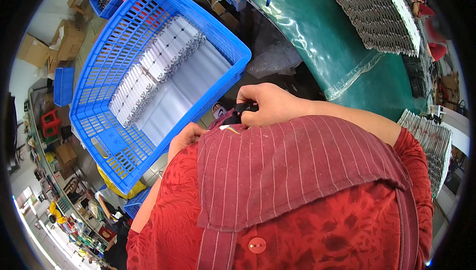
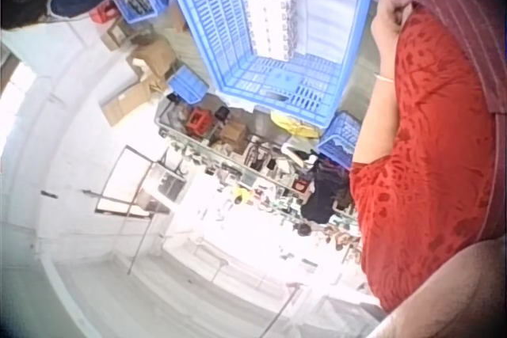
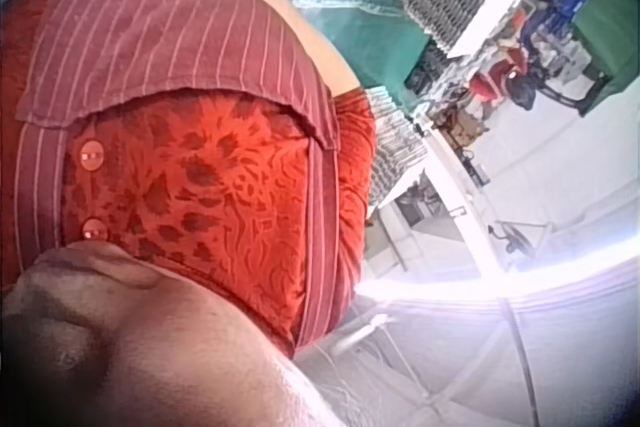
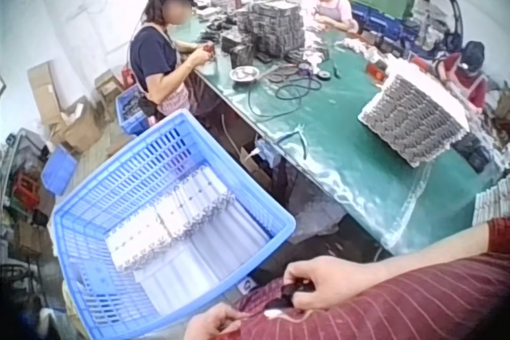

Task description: The person transfers stacks of LED panels from the workbench into a blue plastic basket, fastens an apron buckle, and organizes additional stacks of LED panels on the table.

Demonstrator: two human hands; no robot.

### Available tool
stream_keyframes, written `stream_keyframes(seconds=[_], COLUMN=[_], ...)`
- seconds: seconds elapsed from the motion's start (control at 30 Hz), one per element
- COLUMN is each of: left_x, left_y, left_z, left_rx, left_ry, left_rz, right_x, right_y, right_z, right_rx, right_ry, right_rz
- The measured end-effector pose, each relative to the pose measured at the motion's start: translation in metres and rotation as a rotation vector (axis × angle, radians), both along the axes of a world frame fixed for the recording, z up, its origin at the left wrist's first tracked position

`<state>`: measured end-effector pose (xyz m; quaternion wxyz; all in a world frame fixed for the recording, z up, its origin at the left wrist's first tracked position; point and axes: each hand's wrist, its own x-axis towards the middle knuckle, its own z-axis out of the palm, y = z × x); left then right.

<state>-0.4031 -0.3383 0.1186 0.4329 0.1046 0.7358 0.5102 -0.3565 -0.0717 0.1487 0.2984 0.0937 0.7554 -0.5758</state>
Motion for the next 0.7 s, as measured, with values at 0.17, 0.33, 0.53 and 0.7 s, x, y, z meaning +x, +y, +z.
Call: stream_keyframes(seconds=[0.17,0.33,0.53,0.7], left_x=[0.008,0.003,-0.019,-0.024], left_y=[-0.003,0.001,0.016,0.021], left_z=[0.000,0.006,0.003,0.014], left_rx=[-0.051,-0.113,-0.036,-0.113], left_ry=[0.060,0.079,0.180,0.248], left_rz=[0.021,0.001,-0.374,-0.458], right_x=[0.000,-0.003,-0.004,-0.001], right_y=[-0.001,-0.002,0.001,0.003], right_z=[0.002,0.008,0.008,0.007], right_rx=[0.000,0.065,-0.022,-0.052], right_ry=[-0.007,-0.026,-0.059,-0.063], right_rz=[0.011,0.063,0.004,0.024])
